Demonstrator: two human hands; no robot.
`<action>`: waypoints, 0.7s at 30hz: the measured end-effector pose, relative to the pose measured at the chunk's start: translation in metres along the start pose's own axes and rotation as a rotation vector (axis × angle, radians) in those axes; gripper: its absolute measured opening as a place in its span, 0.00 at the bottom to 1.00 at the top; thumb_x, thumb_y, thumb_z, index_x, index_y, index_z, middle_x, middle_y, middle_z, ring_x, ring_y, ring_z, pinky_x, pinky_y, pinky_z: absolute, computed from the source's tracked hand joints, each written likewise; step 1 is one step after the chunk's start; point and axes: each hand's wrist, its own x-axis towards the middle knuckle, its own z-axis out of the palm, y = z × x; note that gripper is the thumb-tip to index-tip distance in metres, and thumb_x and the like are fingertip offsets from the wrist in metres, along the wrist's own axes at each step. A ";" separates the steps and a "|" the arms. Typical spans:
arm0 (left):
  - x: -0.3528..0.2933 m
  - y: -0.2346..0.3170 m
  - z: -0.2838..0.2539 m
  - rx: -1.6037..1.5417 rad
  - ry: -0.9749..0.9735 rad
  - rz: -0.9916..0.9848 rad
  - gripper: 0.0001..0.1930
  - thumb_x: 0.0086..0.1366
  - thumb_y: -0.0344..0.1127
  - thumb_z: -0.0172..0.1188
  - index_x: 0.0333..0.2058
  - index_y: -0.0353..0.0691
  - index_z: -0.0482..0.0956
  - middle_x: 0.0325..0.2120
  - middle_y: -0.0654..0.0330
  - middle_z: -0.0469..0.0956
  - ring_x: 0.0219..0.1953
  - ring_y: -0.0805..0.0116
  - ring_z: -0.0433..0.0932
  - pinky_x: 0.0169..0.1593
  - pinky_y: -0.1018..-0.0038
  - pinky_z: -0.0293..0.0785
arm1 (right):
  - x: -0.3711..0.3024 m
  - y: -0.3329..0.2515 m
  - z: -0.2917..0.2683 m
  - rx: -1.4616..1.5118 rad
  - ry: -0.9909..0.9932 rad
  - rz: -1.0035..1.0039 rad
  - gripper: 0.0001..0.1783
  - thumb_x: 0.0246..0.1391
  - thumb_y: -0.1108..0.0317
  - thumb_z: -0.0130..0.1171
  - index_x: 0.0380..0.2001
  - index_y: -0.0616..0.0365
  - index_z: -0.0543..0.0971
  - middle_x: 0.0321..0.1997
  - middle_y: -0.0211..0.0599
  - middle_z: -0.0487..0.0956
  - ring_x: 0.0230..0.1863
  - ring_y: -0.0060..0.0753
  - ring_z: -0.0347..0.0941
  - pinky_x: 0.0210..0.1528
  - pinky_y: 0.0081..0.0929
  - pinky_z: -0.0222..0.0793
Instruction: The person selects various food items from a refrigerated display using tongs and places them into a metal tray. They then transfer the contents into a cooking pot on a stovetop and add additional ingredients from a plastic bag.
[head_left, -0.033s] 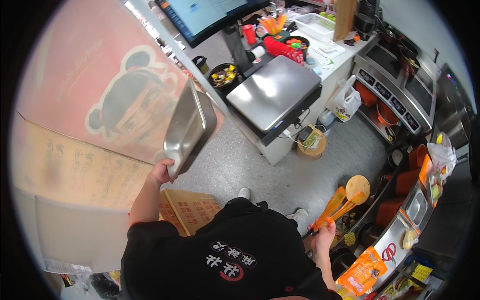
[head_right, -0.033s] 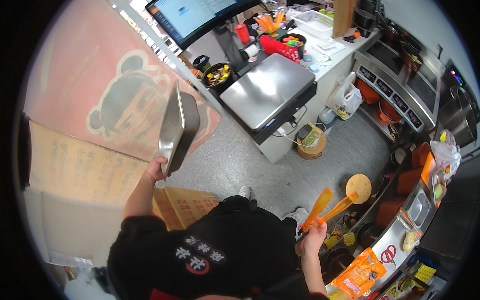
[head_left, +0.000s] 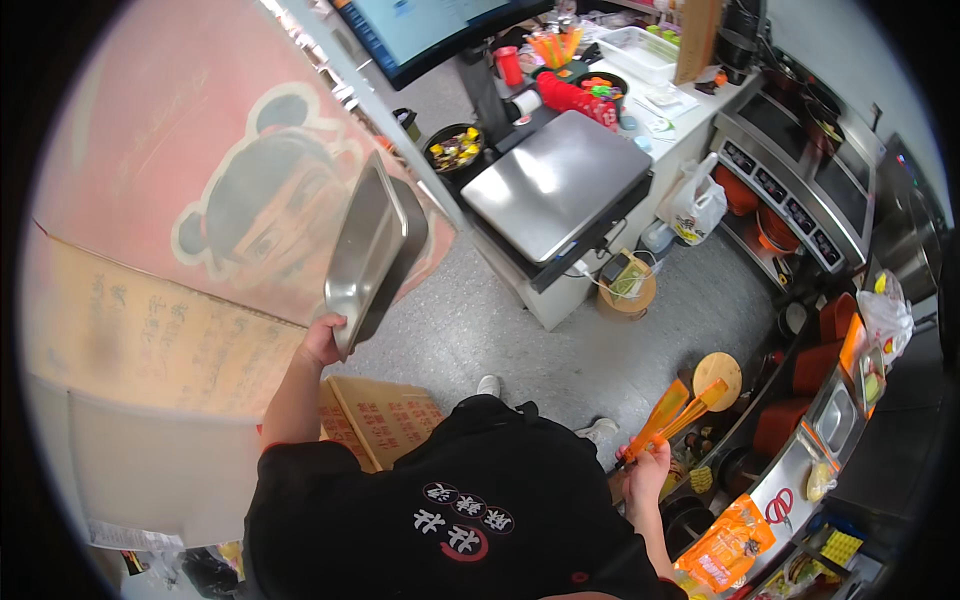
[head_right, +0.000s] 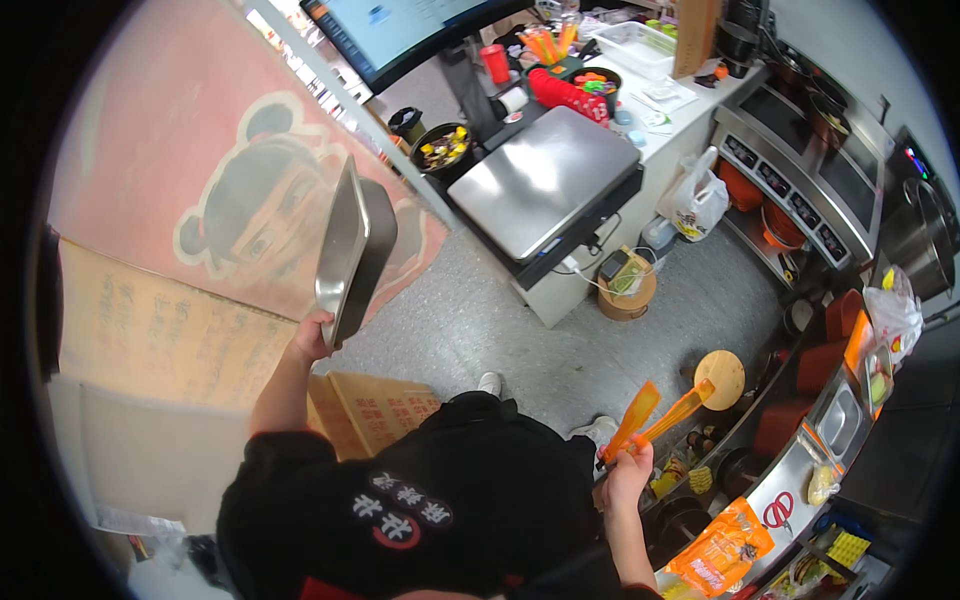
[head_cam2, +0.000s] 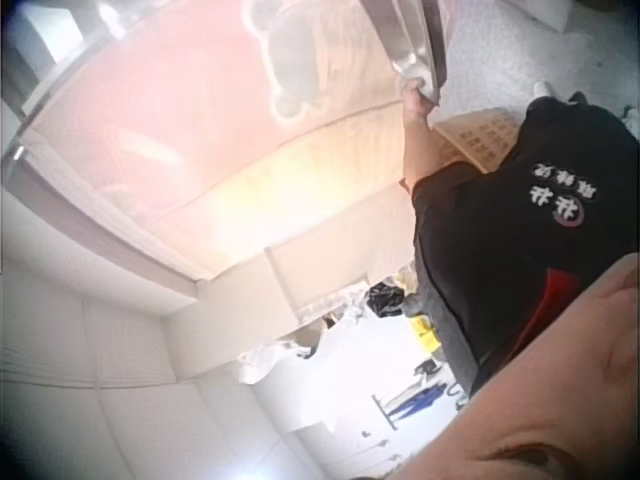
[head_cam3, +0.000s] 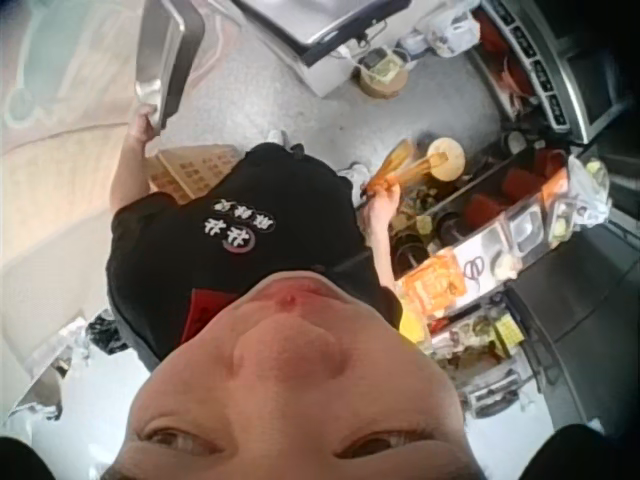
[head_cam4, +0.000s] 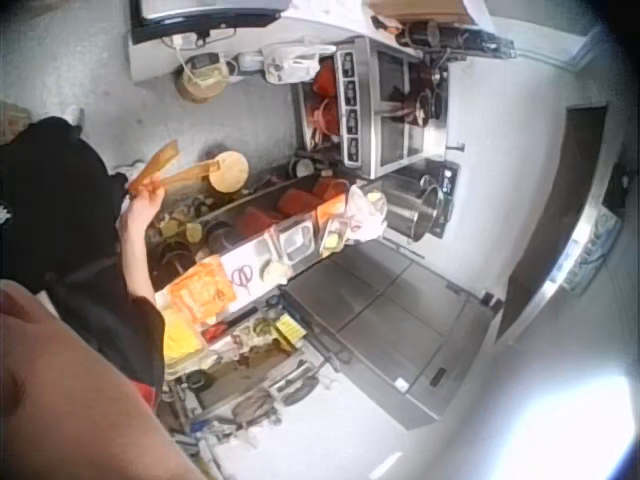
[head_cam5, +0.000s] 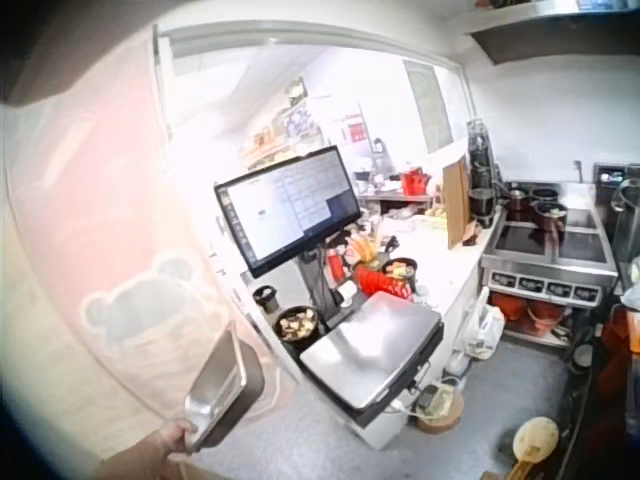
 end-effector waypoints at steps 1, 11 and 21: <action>0.013 0.000 -0.021 -0.097 -0.013 0.041 0.17 0.52 0.44 0.58 0.39 0.45 0.79 0.30 0.61 0.81 0.32 0.64 0.78 0.28 0.68 0.69 | -0.003 0.009 0.016 -0.054 -0.010 -0.004 0.14 0.58 0.80 0.45 0.46 0.57 0.69 0.34 0.39 0.74 0.28 0.33 0.73 0.29 0.30 0.73; 0.054 0.179 -0.290 -0.795 0.349 0.540 0.09 0.55 0.28 0.53 0.34 0.30 0.75 0.32 0.52 0.80 0.37 0.52 0.82 0.43 0.56 0.86 | 0.009 0.155 0.287 -0.360 -0.290 0.084 0.19 0.51 0.81 0.43 0.47 0.59 0.73 0.33 0.35 0.75 0.27 0.24 0.67 0.28 0.22 0.64; 0.068 0.364 -0.424 -0.797 0.720 1.181 0.19 0.60 0.27 0.46 0.49 0.21 0.66 0.47 0.41 0.74 0.48 0.40 0.78 0.54 0.49 0.81 | 0.041 0.295 0.625 -0.727 -0.816 0.654 0.22 0.51 0.84 0.42 0.50 0.62 0.70 0.38 0.41 0.76 0.25 0.28 0.70 0.26 0.30 0.72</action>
